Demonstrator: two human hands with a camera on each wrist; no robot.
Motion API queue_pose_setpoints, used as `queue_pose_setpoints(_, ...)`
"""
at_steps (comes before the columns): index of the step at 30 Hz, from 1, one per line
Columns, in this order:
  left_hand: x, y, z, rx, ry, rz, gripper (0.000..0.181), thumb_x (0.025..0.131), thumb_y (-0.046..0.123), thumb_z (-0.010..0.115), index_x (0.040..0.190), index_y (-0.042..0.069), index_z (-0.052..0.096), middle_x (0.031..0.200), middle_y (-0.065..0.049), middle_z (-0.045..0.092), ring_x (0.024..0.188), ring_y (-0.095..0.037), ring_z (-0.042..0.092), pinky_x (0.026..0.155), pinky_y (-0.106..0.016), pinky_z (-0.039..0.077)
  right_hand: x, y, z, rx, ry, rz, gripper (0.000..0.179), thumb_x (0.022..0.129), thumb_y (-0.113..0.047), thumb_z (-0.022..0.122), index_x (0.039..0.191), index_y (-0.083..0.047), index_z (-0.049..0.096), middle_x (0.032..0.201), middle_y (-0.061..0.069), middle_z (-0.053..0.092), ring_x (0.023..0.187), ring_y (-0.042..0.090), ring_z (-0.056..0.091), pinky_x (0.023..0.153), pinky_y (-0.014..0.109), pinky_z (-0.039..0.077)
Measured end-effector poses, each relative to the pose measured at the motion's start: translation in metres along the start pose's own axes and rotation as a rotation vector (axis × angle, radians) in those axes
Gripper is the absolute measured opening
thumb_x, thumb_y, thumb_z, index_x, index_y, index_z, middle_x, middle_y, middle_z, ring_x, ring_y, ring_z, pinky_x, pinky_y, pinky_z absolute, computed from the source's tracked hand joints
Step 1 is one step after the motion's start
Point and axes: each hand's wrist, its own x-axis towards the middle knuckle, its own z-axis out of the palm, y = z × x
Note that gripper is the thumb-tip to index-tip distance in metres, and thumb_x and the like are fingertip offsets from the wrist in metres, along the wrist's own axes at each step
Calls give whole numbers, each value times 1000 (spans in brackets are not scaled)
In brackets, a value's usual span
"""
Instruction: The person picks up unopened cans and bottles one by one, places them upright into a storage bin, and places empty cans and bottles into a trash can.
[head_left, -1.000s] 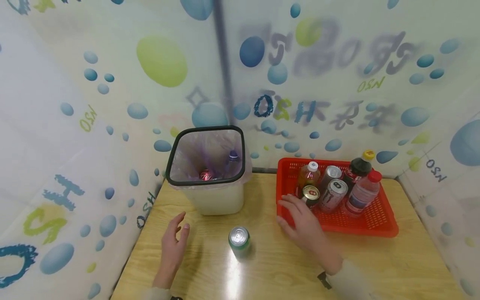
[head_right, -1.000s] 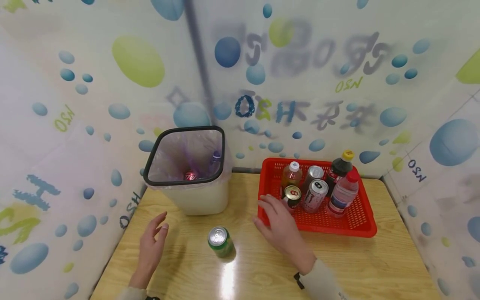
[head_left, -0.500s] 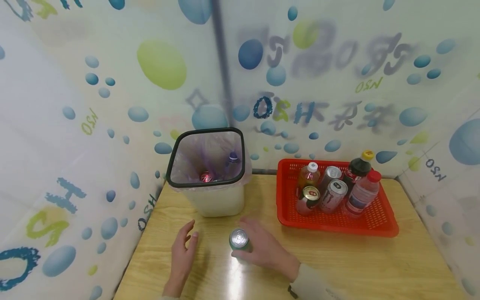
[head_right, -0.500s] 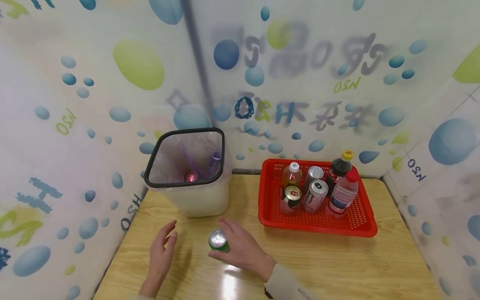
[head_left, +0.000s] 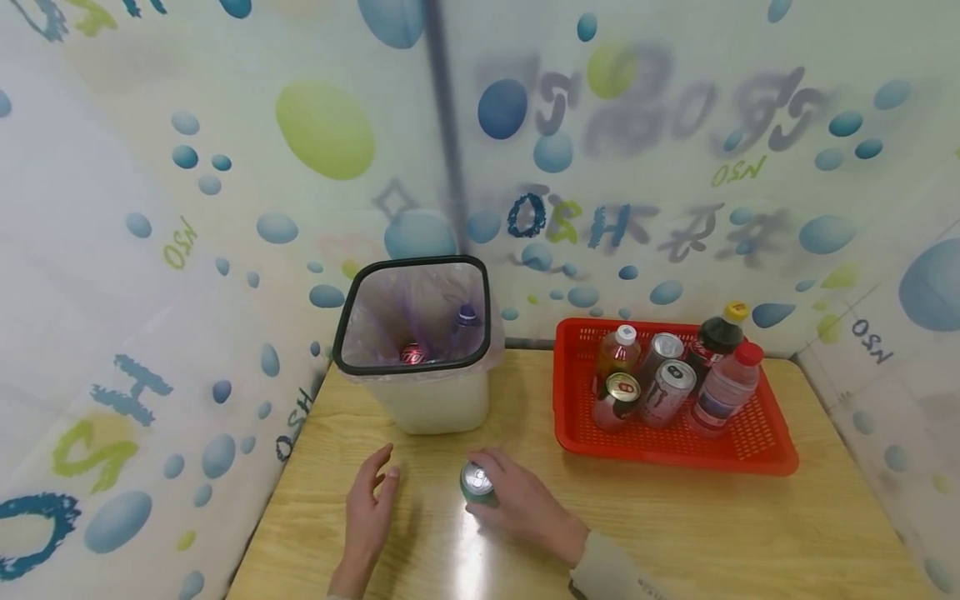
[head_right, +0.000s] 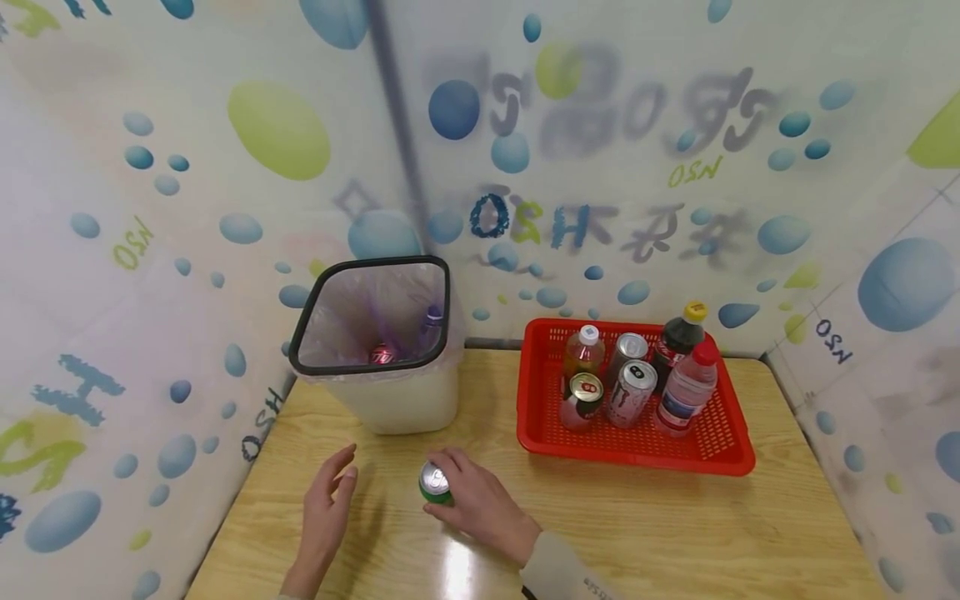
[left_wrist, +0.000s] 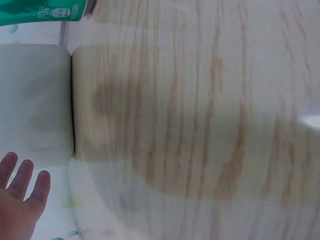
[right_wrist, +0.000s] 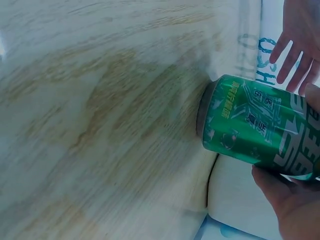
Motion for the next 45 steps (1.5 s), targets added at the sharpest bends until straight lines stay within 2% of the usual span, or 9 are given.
queue_pose_setpoints(7, 3, 6, 6, -32, 8, 77, 37, 100, -2, 59, 137, -2, 63, 137, -18, 65, 125, -37, 60, 96, -12, 45, -9, 5, -9, 4, 87, 1, 62, 88, -29, 81, 142, -17, 53, 131, -2, 59, 110, 12, 62, 92, 35, 57)
queue_pose_setpoints(14, 3, 9, 13, -61, 6, 129, 38, 100, -2, 59, 137, -2, 62, 136, -18, 65, 124, -36, 60, 97, -11, 44, -20, 0, -38, 28, 115, 76, 61, 86, -30, 84, 139, -18, 56, 130, -5, 59, 113, 11, 59, 95, 38, 56)
queue_pose_setpoints(18, 3, 10, 18, -46, 6, 162, 38, 98, -3, 61, 136, -6, 62, 135, -19, 66, 122, -37, 60, 96, -26, 53, -28, -5, -58, 40, 142, 132, 64, 84, -31, 87, 139, -23, 56, 133, -5, 59, 114, 11, 58, 95, 39, 57)
queue_pose_setpoints(23, 3, 15, 29, -22, -22, 223, 41, 95, -5, 63, 135, -8, 61, 135, -22, 64, 121, -38, 61, 90, -51, 57, -38, -10, -82, 2, 248, 76, 68, 78, -29, 93, 135, -20, 59, 130, -5, 60, 110, 10, 60, 92, 38, 59)
queue_pose_setpoints(27, 2, 21, 41, -13, -52, 280, 43, 92, -6, 63, 135, -8, 61, 135, -23, 64, 119, -39, 61, 89, -52, 56, -47, -12, -99, -42, 317, 62, 70, 75, -30, 95, 134, -18, 60, 131, -4, 61, 109, 12, 62, 89, 39, 60)
queue_pose_setpoints(31, 1, 27, 53, -13, -81, 333, 43, 92, -3, 63, 134, -9, 60, 134, -23, 64, 118, -40, 62, 90, -46, 57, -56, -13, -114, -49, 328, 141, 75, 74, -30, 96, 139, -22, 58, 136, -2, 60, 114, 17, 63, 90, 44, 60)
queue_pose_setpoints(37, -1, 35, 66, -12, -136, 351, 45, 93, 4, 63, 136, -8, 59, 136, -25, 62, 121, -39, 61, 91, -45, 57, -68, -9, -136, -58, 370, 196, 79, 74, -29, 96, 141, -21, 56, 140, 3, 61, 122, 26, 62, 91, 51, 59)
queue_pose_setpoints(39, -2, 38, 70, -6, -149, 368, 45, 93, 3, 64, 136, -8, 59, 135, -27, 62, 121, -40, 60, 91, -47, 57, -73, -6, -146, -57, 391, 214, 80, 74, -26, 96, 143, -18, 56, 141, 5, 60, 123, 28, 61, 91, 53, 59)
queue_pose_setpoints(45, -3, 53, 85, 18, -219, 393, 47, 94, 8, 64, 140, -3, 58, 139, -23, 61, 126, -43, 58, 100, -60, 50, -89, 2, -178, -112, 472, 355, 76, 80, -29, 93, 144, -15, 54, 139, 12, 60, 121, 34, 59, 91, 61, 55)
